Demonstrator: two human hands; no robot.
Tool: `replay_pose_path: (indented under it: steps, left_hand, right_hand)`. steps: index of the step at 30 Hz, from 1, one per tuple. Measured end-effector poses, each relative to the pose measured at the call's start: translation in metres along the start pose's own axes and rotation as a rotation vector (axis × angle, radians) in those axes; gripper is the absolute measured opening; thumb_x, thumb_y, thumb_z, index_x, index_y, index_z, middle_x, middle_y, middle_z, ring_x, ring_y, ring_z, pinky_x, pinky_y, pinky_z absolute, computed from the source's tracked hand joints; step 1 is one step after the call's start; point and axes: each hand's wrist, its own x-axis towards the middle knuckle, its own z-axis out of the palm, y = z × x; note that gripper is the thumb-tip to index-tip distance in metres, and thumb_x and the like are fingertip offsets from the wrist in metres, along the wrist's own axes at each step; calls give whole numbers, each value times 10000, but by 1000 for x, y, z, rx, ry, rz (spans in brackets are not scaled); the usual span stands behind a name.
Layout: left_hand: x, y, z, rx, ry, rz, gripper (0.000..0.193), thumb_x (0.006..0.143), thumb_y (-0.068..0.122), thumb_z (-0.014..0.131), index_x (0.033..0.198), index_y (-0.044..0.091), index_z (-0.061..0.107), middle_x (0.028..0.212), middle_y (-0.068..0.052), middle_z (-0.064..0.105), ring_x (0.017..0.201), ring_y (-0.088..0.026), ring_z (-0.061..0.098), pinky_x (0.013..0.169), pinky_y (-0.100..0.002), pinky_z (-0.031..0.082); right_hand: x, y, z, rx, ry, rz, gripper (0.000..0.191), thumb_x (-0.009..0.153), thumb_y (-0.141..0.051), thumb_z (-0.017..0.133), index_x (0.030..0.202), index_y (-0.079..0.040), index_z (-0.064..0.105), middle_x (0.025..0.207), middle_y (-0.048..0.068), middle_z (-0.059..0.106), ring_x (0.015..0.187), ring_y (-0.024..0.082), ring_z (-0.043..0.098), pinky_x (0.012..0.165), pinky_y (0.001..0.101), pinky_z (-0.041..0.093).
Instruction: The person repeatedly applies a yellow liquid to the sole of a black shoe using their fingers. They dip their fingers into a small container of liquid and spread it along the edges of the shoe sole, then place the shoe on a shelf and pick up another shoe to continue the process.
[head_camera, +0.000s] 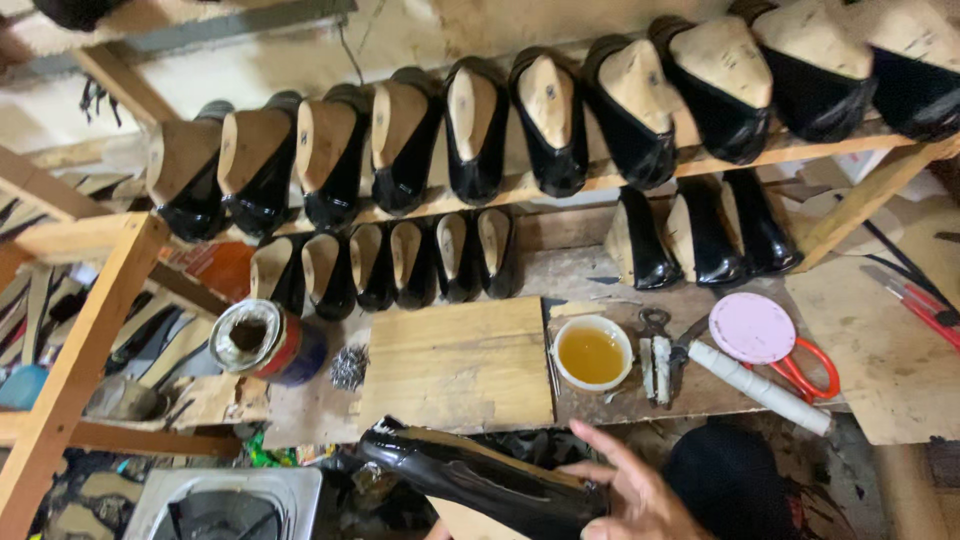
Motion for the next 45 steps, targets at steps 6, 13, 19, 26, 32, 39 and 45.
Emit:
replay_pose_path:
  steps: [6,13,19,26,32,39,45]
  left_hand:
    - [18,-27,-48,266,137,62,596,964,277,575,1429,-72,447,1377,-297,577,1232,-393,625,1026,-486,526]
    - [77,1,-55,664,483,162,593,940,191,619,1434,-88,448,1287,-294,683,1163,-364,682,1013,-442,532]
    - [169,34,17,463,551,-102,556,915,193,627,1415,-35,544,1241,-186,719,1083,-231,708,919,-354,548]
    - [286,24,43,592,456,-121,428,994,253,601,1360,32,602,1091,-88,708,910,-179,674,761,-343,566]
    - [352,1,38,502,431,-272,386,1006,240,541,1345,67,602,1000,6,735,836,-116,716,717,-317,599]
    - [392,-18,35,619,389,-305,364,1021,255,582,1358,135,653,823,12,636,583,-112,516,495,-291,392]
    - [405,-33,37,485,334,-287,322,1034,239,640,1281,36,601,824,13,605,654,-108,570,561,-285,485]
  right_hand:
    - [8,19,-12,-260,-46,-365,960,891,-212,807,1613,-83,188,1632,217,393,1473,405,477,1169,529,428]
    - [8,-127,-128,-876,908,-626,656,900,-230,668,1510,-48,509,1251,101,706,1139,188,676,980,349,532]
    - [12,-169,-188,-730,1183,-361,561,1027,-239,646,1529,-24,517,1169,184,734,1013,223,713,872,353,541]
    - [16,-158,-202,-438,1131,-505,542,1027,-226,604,1476,59,500,1115,160,709,885,218,703,727,336,574]
    - [16,-154,-207,-474,1174,-410,496,1032,-237,588,1443,39,550,1079,156,738,862,215,718,765,328,582]
    - [19,-148,-215,-482,1168,-427,468,1010,-213,595,1393,56,574,1108,152,736,915,211,722,783,333,596]
    - [20,-147,-220,-450,1150,-421,455,1014,-198,600,1388,59,574,1120,172,726,924,228,714,788,347,586]
